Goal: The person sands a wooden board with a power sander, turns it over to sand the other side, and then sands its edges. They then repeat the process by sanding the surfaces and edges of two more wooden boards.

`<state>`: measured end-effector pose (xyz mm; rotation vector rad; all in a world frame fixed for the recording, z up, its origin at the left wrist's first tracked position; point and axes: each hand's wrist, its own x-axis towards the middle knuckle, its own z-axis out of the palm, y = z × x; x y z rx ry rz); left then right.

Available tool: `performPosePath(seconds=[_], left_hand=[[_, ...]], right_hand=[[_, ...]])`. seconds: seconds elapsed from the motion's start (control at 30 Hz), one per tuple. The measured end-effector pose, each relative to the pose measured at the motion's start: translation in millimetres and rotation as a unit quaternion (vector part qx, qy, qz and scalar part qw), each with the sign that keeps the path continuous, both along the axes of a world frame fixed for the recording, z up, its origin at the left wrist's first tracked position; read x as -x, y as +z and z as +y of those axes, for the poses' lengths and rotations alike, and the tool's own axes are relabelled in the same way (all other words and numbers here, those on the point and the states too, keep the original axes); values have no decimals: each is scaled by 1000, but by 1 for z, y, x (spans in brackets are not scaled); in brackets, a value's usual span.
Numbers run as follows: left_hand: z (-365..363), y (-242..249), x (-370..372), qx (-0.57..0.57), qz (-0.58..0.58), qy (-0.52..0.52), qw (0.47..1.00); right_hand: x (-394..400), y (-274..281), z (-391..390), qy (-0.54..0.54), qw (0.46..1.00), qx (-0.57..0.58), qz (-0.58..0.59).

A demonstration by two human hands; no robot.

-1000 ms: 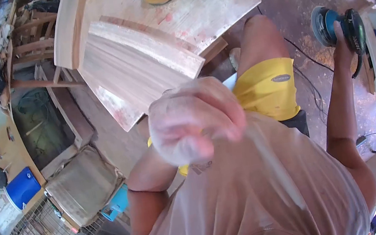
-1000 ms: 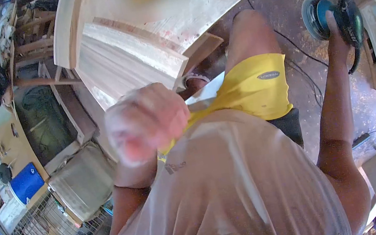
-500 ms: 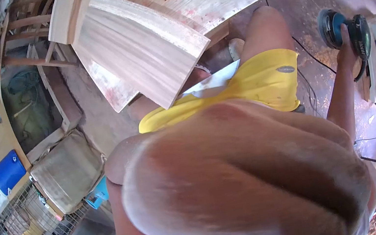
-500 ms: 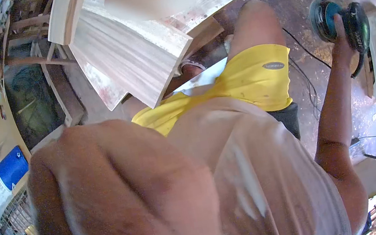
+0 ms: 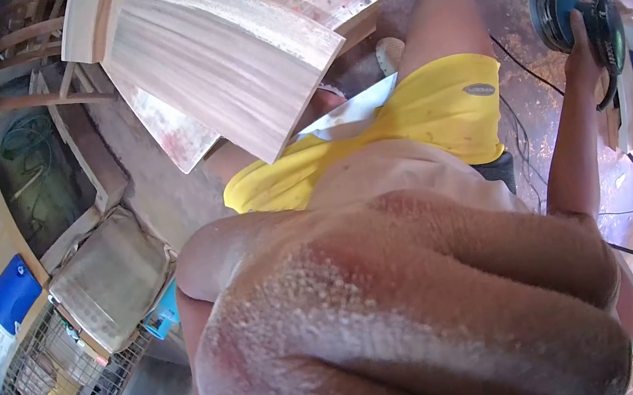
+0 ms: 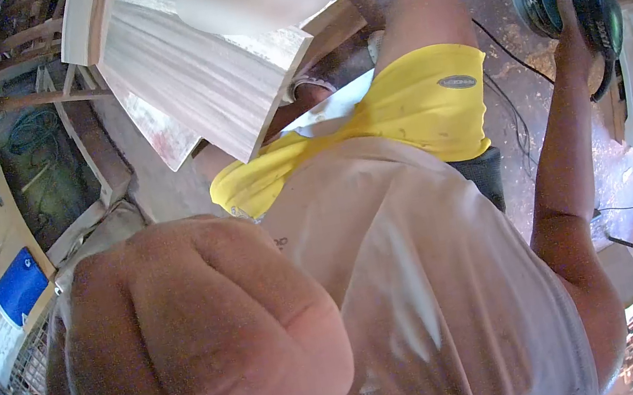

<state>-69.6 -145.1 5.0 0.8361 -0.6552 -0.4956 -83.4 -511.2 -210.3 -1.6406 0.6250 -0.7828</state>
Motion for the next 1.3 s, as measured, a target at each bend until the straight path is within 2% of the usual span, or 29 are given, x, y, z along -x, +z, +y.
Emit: performPosePath(seconds=[0.47,0.5,0.53,0.57,0.63,0.67,0.7,0.73,0.87,0.9,1.07,1.13,1.3], left_hand=[[-2,-11,-33,-20,-72,-54,996],[10,-22,-32,-135,-61,-3,989],[24,-38,-37,-244,-74,30,967],[38,-58,-45,-349,-86,62,931],[63,-108,-56,-531,-141,147,823],[73,-131,-58,-530,-141,141,824],[80,-152,-60,-586,-275,183,740],[79,-160,-64,-621,-404,224,633],[54,-168,-65,-672,-438,184,568],[55,-173,-70,-658,-445,151,588],[63,-173,-67,-626,-481,87,607],[70,-173,-57,-556,-457,29,694],[85,-163,-51,-554,-485,25,676]], right_hand=[[0,-3,-7,-13,1000,20,14],[2,-6,-9,-14,999,21,21],[5,-9,-11,-16,999,23,28],[6,-14,-17,1,999,-36,7],[6,-24,-22,-9,999,-34,4],[9,-26,-25,-12,999,-33,5],[11,-19,-22,-25,999,-25,41],[10,-19,-23,-31,998,-23,39],[10,-26,-22,-39,998,-18,35],[9,-24,-19,-45,998,-18,35],[14,-27,-26,-39,996,-22,76],[15,-26,-25,-64,993,-28,96],[18,-42,-30,-65,996,-35,48]])
